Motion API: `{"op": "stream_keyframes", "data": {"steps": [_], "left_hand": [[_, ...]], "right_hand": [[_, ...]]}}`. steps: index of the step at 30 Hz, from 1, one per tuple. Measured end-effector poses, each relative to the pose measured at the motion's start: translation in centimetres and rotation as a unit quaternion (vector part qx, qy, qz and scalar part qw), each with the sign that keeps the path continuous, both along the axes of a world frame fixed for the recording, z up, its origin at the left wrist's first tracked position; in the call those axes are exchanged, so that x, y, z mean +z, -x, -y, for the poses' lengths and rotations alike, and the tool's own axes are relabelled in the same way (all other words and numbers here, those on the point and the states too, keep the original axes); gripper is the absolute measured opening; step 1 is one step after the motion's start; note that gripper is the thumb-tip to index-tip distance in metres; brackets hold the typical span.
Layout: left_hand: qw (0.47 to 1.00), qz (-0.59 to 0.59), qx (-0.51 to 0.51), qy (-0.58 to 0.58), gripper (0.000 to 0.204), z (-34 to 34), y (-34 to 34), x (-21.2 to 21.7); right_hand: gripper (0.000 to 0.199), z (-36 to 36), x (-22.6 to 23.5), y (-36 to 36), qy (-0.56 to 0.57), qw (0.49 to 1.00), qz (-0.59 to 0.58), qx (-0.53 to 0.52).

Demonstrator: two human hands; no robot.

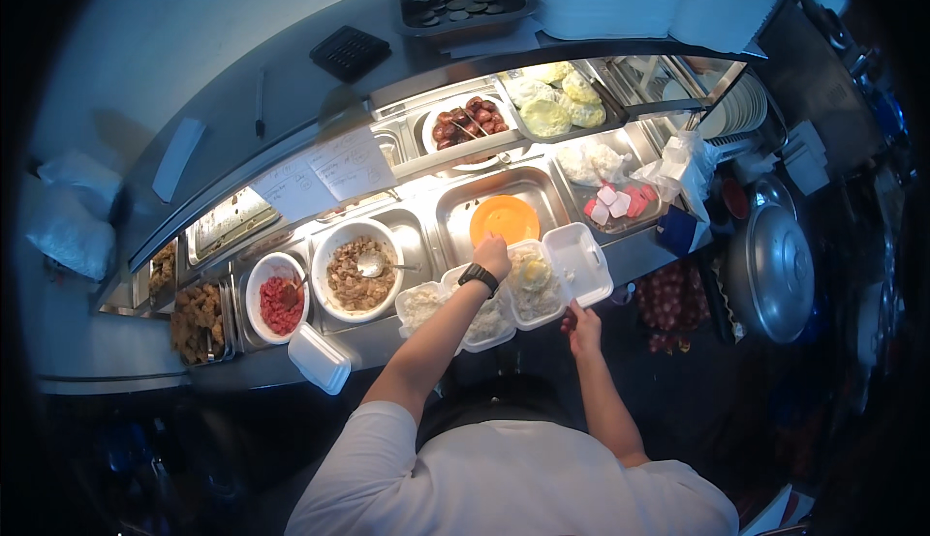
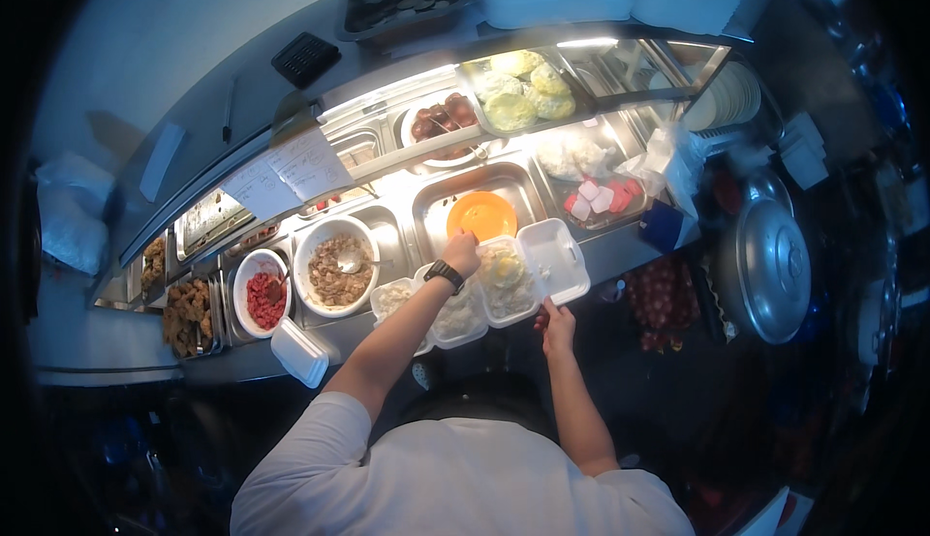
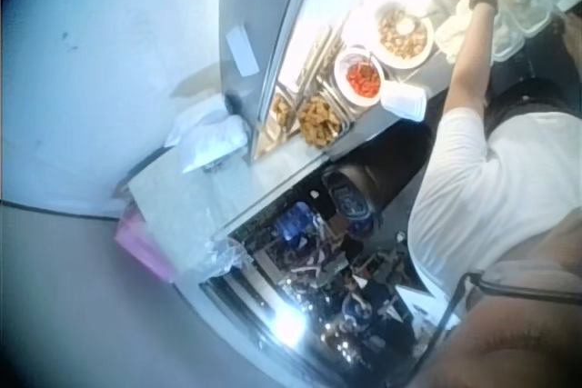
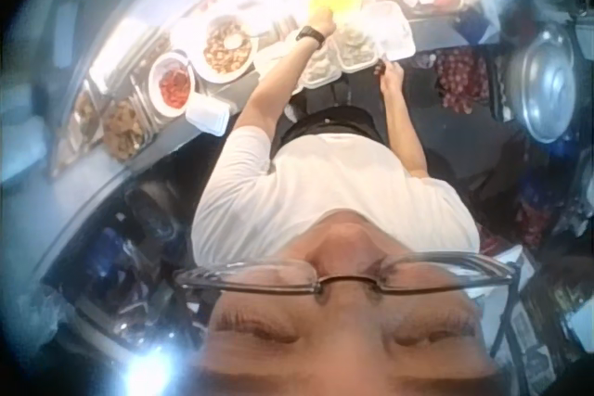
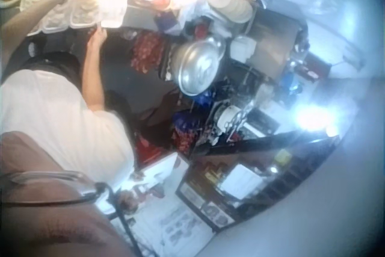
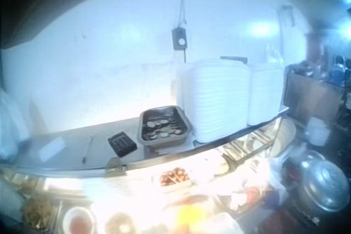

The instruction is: The person prepares several takeout containers by scooping rice from a large pot using a rice paddle and adding portions of meat and other toppings from food service trays using a spoon.

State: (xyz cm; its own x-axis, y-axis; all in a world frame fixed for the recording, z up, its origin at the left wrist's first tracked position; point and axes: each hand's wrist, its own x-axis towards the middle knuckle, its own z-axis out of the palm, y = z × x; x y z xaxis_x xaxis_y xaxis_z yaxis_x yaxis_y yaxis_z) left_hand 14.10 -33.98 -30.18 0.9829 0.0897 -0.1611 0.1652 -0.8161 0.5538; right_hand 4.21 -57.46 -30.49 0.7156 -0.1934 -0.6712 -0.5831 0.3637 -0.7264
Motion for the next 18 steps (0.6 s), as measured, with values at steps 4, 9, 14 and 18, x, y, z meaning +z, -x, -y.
{"op": "stream_keyframes", "data": {"steps": [4,9,14,18], "left_hand": [[0.999,-0.038,0.027,-0.028,0.027,-0.1,0.2,-0.3],[0.999,-0.028,0.007,0.027,0.019,-0.3,0.3,-0.5],[0.999,-0.042,-0.006,0.029,0.015,-0.1,0.4,1.8],[0.997,-0.033,0.021,0.071,0.016,-0.1,1.0,2.3]], "right_hand": [[0.017,-0.6,-0.1,0.8,0.275,0.937,0.211,0.047],[0.018,-1.1,2.2,1.7,0.398,0.863,0.277,0.141],[0.028,-0.5,1.2,-0.3,0.312,0.910,0.250,0.111],[0.033,-0.4,0.1,-0.8,0.162,0.960,0.218,0.071]]}}
